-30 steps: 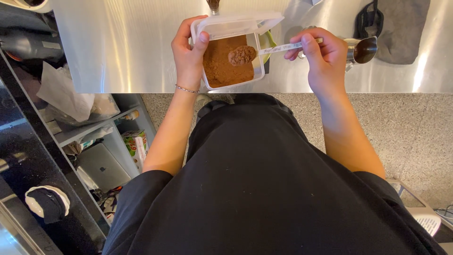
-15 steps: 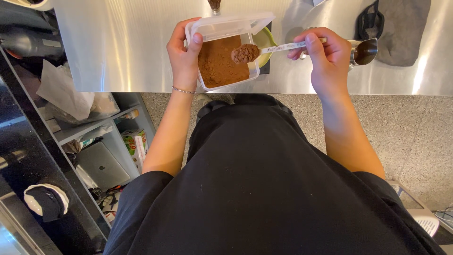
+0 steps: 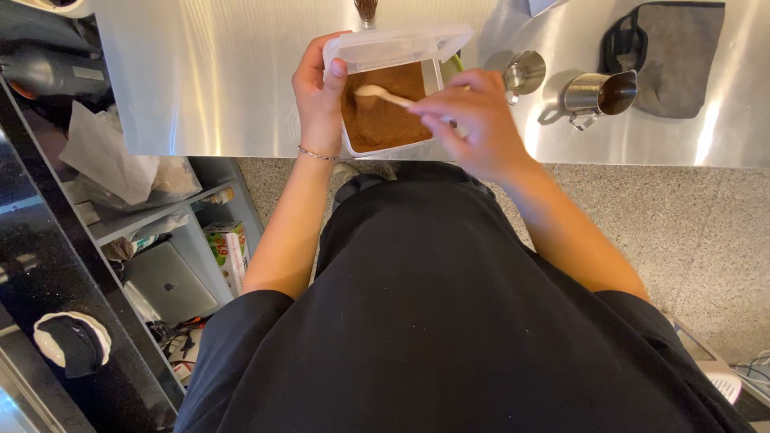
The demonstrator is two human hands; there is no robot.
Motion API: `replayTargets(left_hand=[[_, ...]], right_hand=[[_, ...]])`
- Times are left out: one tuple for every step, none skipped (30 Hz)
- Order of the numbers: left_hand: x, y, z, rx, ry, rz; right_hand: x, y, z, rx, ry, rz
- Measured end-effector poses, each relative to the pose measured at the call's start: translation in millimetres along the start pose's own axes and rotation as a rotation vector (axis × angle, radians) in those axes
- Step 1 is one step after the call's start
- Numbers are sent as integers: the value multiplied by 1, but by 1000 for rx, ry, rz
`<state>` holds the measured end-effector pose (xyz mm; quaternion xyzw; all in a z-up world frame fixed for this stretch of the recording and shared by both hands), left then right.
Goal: Preparing a beverage by measuring powder, retrieving milk from a fridge, and whisking the mixture.
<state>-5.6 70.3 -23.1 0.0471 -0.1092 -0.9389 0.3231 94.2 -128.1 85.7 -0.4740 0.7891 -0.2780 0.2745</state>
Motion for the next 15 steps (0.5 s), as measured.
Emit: replayTargets(left_hand=[[1, -1, 0, 0, 2, 3], [2, -2, 1, 12, 6, -1], [3, -3, 1, 23, 9, -6], [5, -7, 0, 24, 12, 2], [7, -11, -1, 33, 15, -4], [8, -13, -2, 44, 19, -8], [12, -24, -17, 46, 23, 0], [16, -35, -34, 106, -2, 25], [20, -47, -51, 167, -26, 50], [24, -56, -50, 166, -17, 65], [28, -66, -52, 269, -22, 94], [33, -75, -54, 374, -23, 124], [37, -83, -48, 374, -11, 140], [41, -90, -39, 380, 35, 131], [45, -97, -30, 385, 82, 122]], right_hand=[[-2, 2, -4, 0, -3, -2], [-5, 8, -14, 59, -83, -45], [-8, 14, -23, 118, -163, -87], [-10, 16, -24, 117, -169, -92], [-12, 20, -27, 156, -200, -125], [-14, 24, -30, 196, -232, -158], [-11, 26, -27, 197, -239, -164], [-9, 25, -24, 181, -255, -141], [-7, 25, -22, 164, -270, -117], [-3, 35, -19, 161, -285, -124], [-1, 38, -8, -9, -208, -63], [2, 43, 3, -179, -130, -5], [-2, 53, 2, -181, -146, -17], [-6, 73, 18, -561, 75, -90], [-5, 98, 30, -933, 306, -170]])
Point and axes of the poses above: each hand's wrist, its own x-axis away from the middle knuckle, its own y-axis out of the palm, z = x × y, the point moved 8 cm from there along -x, towards the middle knuckle, and after that the axes turned 4 degrees about -z, right-handed, at the moved point
